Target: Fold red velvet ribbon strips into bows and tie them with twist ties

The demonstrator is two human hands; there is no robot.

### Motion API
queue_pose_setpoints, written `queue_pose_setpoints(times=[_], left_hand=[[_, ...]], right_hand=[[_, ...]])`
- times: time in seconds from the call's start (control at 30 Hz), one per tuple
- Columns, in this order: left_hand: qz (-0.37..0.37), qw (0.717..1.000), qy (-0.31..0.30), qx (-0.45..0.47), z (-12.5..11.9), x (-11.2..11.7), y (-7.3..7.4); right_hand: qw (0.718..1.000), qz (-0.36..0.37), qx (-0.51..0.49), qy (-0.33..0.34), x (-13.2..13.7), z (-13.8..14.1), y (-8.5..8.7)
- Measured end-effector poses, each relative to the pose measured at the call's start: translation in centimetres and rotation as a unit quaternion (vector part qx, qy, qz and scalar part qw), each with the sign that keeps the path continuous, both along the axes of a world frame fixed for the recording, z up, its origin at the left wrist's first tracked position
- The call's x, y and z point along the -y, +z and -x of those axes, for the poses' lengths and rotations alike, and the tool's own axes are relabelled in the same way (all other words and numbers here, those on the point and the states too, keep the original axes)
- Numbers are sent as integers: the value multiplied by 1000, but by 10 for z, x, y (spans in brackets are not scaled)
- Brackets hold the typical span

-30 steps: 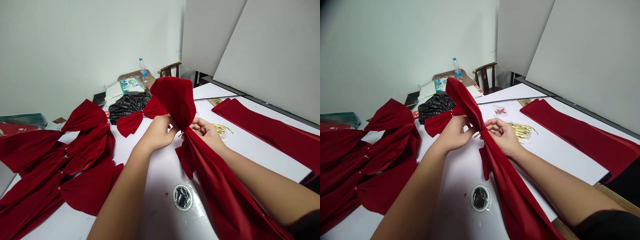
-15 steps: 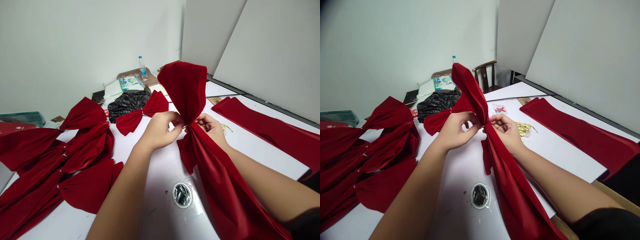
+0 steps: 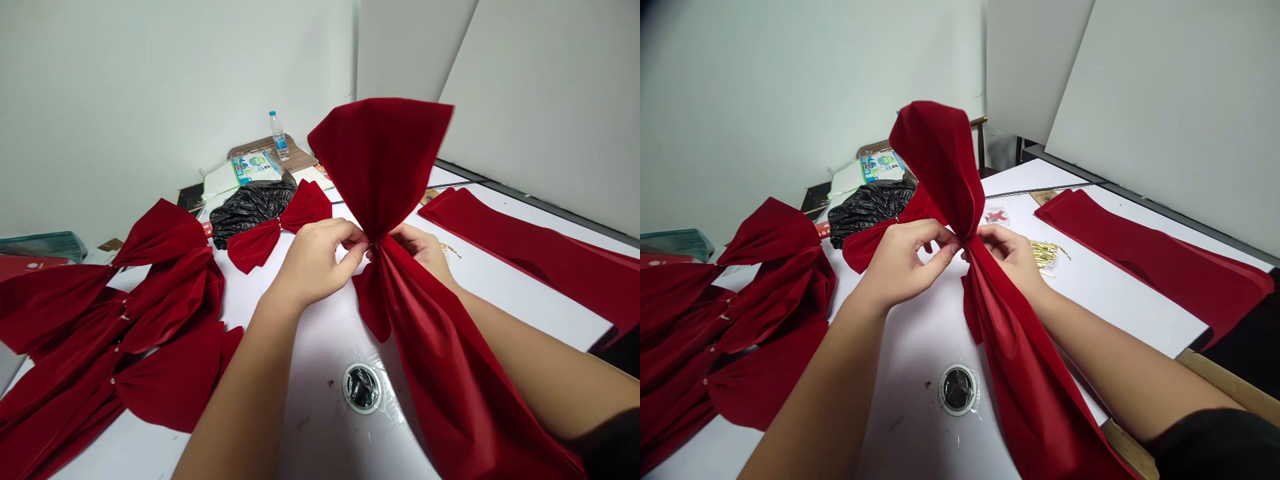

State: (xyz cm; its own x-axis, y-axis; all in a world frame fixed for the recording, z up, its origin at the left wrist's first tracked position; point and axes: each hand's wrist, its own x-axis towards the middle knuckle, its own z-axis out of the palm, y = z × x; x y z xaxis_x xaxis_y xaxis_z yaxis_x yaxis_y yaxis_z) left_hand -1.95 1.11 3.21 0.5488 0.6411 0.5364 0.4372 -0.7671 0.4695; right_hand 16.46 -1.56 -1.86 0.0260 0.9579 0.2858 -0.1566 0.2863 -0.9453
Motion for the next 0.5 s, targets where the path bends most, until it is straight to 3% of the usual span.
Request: queue_pose_setpoints(times=[0.3,0.5], left_hand=[[26,999,-21,-8,2,0,2],[25,999,-31,-6,7,0,6]], right_hand=[[999,13,0,51,1,1,0],[999,29,-19,27,2,2,-1]])
